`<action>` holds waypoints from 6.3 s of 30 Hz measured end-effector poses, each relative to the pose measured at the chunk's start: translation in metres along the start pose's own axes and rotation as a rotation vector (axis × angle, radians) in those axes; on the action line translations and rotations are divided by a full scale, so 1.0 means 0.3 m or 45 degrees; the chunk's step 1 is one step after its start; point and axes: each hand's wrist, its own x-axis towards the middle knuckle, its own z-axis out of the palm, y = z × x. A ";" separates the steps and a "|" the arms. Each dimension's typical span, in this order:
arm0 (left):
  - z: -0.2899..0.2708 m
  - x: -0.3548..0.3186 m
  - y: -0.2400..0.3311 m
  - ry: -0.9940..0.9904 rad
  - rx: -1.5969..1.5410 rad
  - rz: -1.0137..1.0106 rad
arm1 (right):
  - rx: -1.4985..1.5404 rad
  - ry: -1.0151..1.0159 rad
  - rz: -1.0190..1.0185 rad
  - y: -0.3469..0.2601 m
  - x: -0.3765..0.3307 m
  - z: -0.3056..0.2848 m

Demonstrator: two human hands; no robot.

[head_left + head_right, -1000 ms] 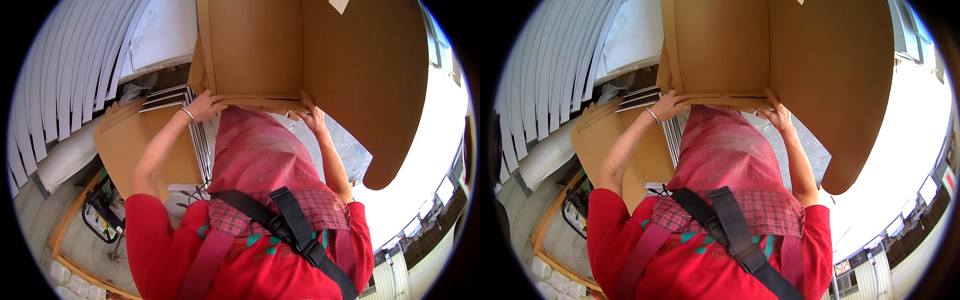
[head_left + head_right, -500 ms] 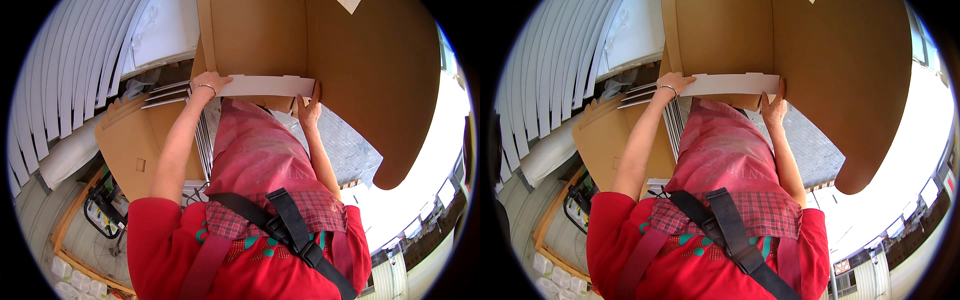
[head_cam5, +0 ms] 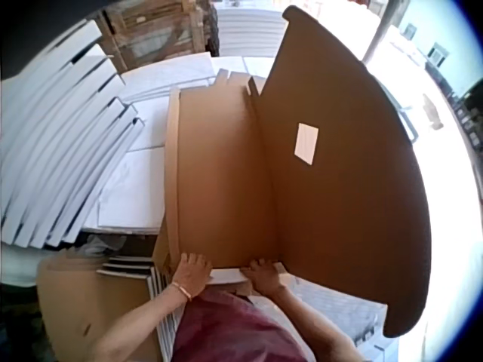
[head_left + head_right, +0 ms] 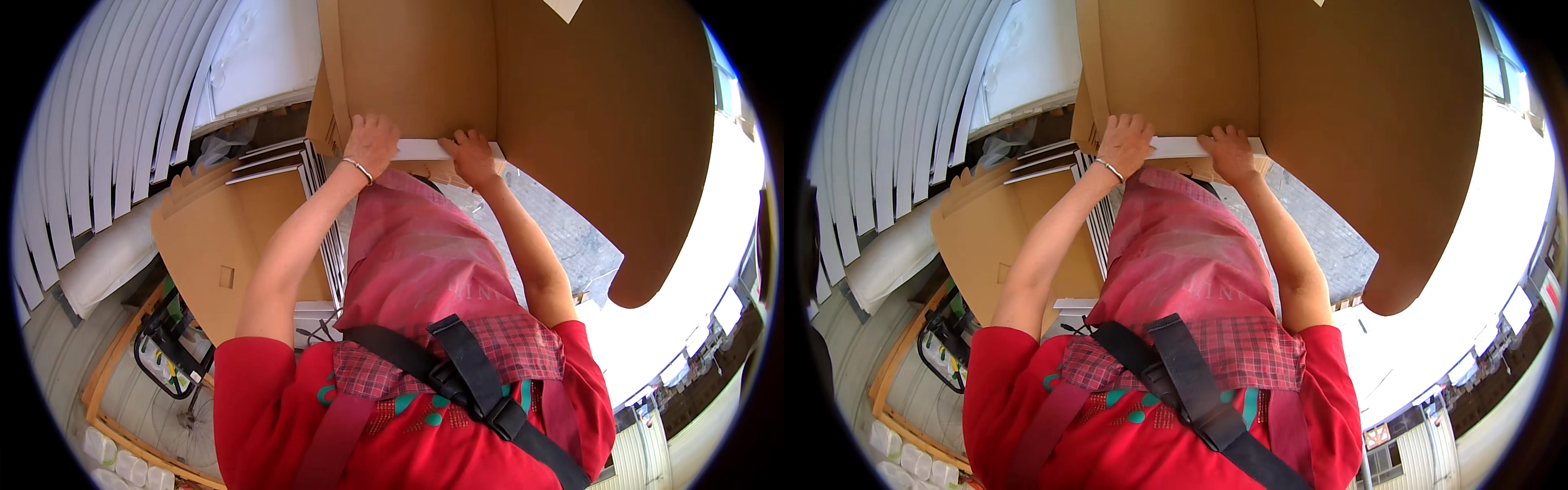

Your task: The person assembles flat-packed cardboard boxes by folding the panels and inserting white plastic dividers into the slots. They repeatedly pick up a flat sheet, fold it into a box shape, insert the divider, and place the finished unit on a growing stack.

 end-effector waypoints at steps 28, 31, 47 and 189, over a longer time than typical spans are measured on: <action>0.174 0.122 0.163 -0.483 -0.481 0.005 | 0.107 -0.525 0.289 0.080 0.014 0.005; 0.156 0.172 0.145 -0.687 -0.537 -0.049 | 0.143 -0.672 0.278 0.095 0.045 0.004; -0.170 0.539 -0.608 0.288 -1.064 -1.174 | 0.137 -0.674 0.033 0.112 0.027 -0.070; 0.093 0.103 -0.324 0.319 -1.900 -0.907 | 0.719 0.285 0.190 -0.040 -0.336 -0.171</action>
